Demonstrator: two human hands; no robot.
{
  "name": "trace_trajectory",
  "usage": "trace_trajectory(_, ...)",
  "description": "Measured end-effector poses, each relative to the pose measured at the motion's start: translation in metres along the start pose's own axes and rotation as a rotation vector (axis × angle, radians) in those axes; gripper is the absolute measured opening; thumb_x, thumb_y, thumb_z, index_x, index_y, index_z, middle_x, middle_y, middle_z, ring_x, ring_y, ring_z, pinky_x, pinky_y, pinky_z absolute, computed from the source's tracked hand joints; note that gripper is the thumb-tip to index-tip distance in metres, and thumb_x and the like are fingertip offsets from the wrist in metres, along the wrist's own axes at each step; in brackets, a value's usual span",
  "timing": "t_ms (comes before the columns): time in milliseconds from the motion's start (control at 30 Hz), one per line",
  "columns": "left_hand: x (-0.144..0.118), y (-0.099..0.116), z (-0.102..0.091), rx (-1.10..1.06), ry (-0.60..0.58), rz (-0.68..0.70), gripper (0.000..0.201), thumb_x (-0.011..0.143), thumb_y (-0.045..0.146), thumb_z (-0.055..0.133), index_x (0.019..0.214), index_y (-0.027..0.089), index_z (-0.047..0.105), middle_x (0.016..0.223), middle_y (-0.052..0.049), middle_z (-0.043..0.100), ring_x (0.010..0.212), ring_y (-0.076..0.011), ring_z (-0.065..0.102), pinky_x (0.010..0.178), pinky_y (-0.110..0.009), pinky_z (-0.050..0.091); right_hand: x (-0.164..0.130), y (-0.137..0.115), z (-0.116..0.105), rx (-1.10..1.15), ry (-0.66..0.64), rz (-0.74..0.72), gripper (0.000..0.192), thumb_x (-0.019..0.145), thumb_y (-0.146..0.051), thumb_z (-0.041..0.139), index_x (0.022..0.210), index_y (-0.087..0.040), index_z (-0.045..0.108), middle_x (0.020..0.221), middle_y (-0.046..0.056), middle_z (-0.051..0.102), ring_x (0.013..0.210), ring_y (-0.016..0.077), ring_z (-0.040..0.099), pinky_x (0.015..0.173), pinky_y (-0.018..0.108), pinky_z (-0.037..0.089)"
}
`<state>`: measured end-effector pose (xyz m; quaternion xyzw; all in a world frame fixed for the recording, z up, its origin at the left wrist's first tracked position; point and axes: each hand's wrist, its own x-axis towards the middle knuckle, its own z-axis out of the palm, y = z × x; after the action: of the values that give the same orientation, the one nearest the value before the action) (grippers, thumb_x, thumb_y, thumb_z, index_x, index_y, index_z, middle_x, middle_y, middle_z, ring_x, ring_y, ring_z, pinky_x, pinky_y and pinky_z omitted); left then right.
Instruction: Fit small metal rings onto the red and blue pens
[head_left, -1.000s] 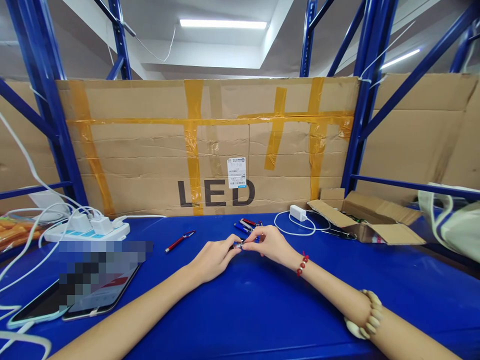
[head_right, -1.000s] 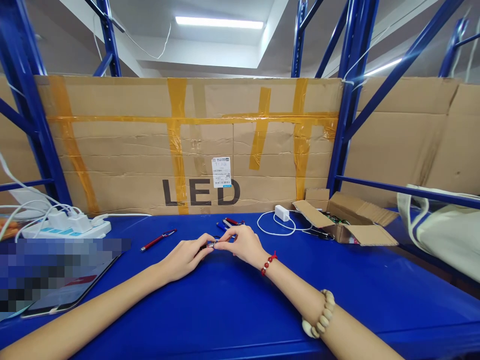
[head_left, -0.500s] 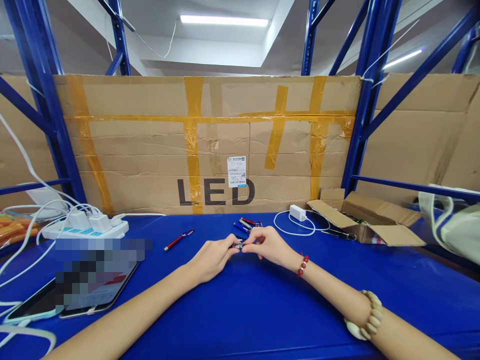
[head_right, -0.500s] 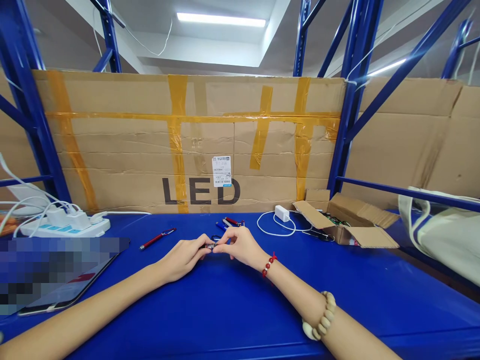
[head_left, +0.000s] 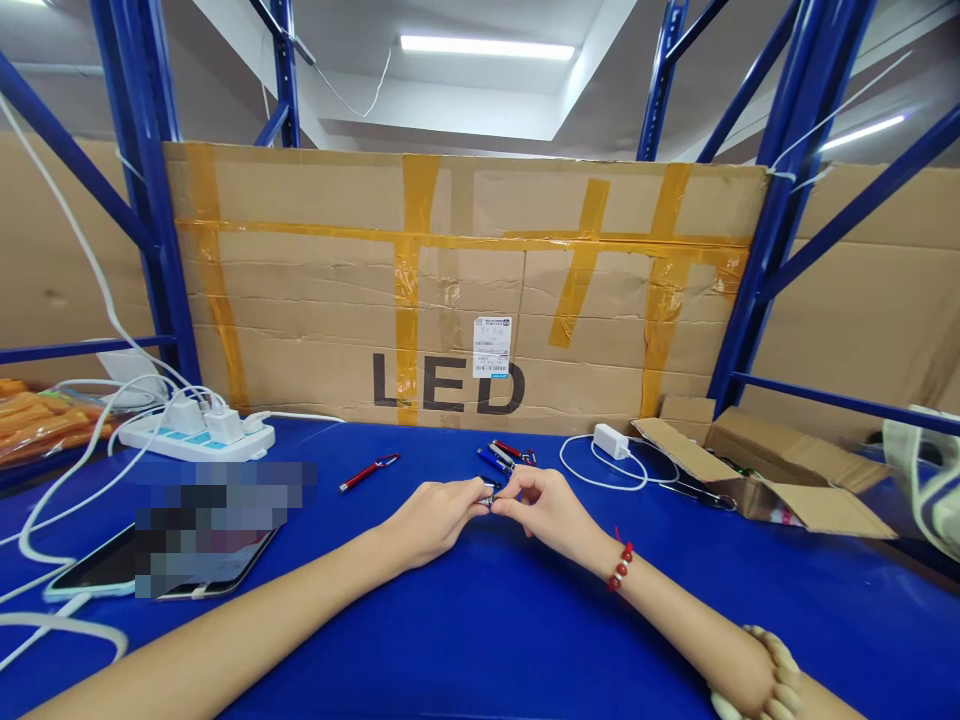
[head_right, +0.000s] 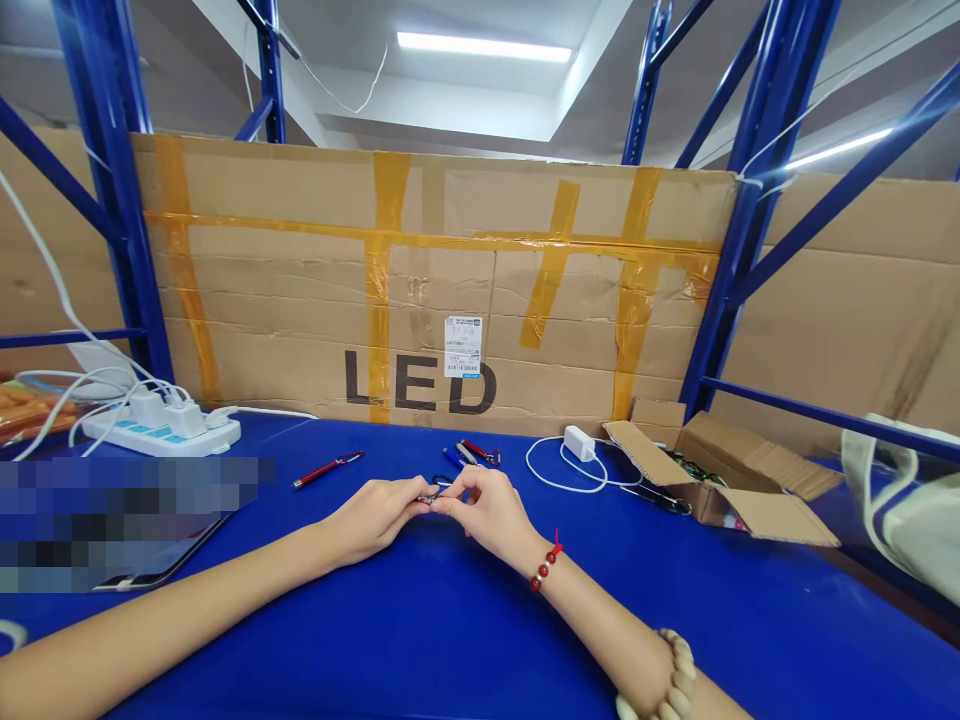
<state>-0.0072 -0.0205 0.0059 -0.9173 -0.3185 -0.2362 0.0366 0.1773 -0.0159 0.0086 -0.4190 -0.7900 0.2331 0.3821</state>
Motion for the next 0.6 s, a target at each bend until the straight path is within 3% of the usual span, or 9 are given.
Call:
trace_trajectory(133,-0.0001,-0.0001,0.0001,0.013,0.002,-0.004,0.017,0.089,0.026,0.028,0.092,0.019,0.043,0.091,-0.001,0.059,0.079,-0.0147,0.057,0.064,-0.022,0.04,-0.0001,-0.0028,0.0002,-0.054,-0.003,0.037,0.025,0.068,-0.041,0.057,0.063,-0.016,0.058,0.048,-0.002,0.052,0.04,0.0082,0.047,0.041,0.019,0.034)
trace_trajectory(367,-0.0002,0.0016,-0.0025,-0.003,0.006,0.0,0.026,0.089,0.025,0.029,0.114,0.024,0.038,0.108,0.0,0.055,0.093,-0.0139,0.054,0.076,-0.022,0.039,0.0023,-0.0065,0.0017,0.093,-0.062,0.115,0.028,0.068,-0.041,0.055,0.061,-0.014,0.055,0.041,-0.004,0.045,0.034,0.0072,0.042,0.038,0.018,0.029)
trace_trajectory(600,0.0005,-0.0007,-0.002,-0.033,0.06,-0.021,0.021,0.088,0.022,0.031,0.102,0.021,0.047,0.099,-0.001,0.058,0.088,-0.013,0.055,0.075,-0.021,0.04,0.0036,-0.0062,0.0035,0.125,-0.078,0.133,0.039,0.068,-0.05,0.052,0.058,-0.013,0.056,0.036,-0.004,0.041,0.032,0.0061,0.037,0.035,0.018,0.025)
